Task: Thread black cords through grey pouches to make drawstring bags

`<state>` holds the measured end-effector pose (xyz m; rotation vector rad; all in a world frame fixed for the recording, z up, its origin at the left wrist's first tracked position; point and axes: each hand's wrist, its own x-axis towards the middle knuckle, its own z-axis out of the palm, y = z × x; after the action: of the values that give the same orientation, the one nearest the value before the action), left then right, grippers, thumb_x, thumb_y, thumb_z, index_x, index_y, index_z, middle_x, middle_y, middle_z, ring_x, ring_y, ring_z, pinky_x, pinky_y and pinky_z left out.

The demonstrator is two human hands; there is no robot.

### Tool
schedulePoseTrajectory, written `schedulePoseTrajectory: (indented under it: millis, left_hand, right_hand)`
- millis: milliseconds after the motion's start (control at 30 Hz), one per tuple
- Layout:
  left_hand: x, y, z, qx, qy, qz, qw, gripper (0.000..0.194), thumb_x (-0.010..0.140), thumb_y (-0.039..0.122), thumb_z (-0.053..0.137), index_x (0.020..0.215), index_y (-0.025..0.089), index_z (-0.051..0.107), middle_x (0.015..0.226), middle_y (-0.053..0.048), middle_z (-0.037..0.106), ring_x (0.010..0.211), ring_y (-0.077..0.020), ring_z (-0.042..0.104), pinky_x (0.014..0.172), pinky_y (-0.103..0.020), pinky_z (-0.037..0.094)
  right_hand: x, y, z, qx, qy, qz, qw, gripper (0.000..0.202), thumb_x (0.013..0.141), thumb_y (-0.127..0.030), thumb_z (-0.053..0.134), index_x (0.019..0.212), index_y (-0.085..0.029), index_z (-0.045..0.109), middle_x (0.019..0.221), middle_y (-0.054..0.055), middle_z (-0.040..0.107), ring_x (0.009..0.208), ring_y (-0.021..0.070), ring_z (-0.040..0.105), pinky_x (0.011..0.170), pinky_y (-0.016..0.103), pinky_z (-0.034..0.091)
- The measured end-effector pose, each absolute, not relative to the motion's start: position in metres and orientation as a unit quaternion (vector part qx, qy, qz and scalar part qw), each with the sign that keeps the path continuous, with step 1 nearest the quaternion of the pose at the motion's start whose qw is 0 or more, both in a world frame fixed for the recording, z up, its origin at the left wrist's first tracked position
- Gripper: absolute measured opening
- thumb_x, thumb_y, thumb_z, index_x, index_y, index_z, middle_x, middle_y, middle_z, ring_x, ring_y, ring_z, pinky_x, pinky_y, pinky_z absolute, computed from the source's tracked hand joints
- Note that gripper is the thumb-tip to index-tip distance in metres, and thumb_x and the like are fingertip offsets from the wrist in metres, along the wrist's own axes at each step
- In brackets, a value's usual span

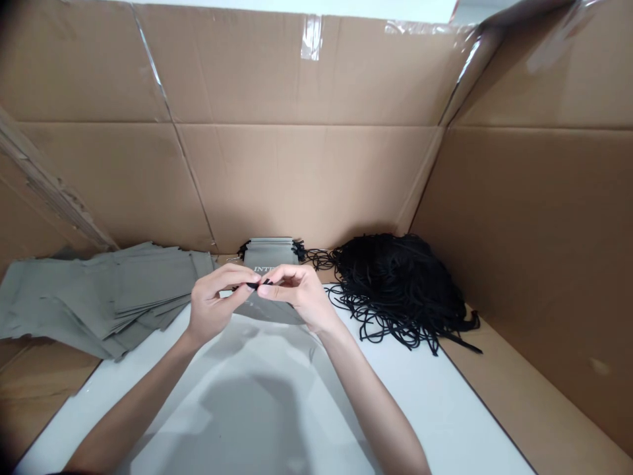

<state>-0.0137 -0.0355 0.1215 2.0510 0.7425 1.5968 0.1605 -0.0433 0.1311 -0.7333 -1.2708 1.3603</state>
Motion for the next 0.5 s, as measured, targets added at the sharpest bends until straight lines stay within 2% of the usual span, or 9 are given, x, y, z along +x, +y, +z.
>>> schedulePoseTrajectory:
  millis: [300,500]
  left_hand:
    - [-0.016,-0.029,0.124,0.789,0.243,0.519,0.223,0.016,0.085,0.017,0.064,0.086,0.023,0.080,0.088,-0.006,0.077,0.077,-0.0180,0.071,0.072,-0.028,0.056]
    - [-0.029,-0.024,0.126,0.867,0.188,0.415,0.201,0.026,0.092,0.017,0.057,0.104,0.026,0.078,0.094,-0.007,0.076,0.074,-0.0151,0.068,0.065,-0.024,0.051]
  right_hand:
    - [0.173,-0.046,0.136,-0.325,-0.578,0.577,0.477,0.023,0.060,-0.023,0.088,0.058,-0.017,0.065,0.077,-0.001,0.069,0.068,0.0122,0.058,0.067,0.027,0.045]
    - [0.176,-0.045,0.137,-0.337,-0.629,0.555,0.427,0.023,0.062,-0.026,0.086,0.057,-0.017,0.065,0.069,-0.002,0.066,0.067,0.0129,0.056,0.068,0.028,0.042]
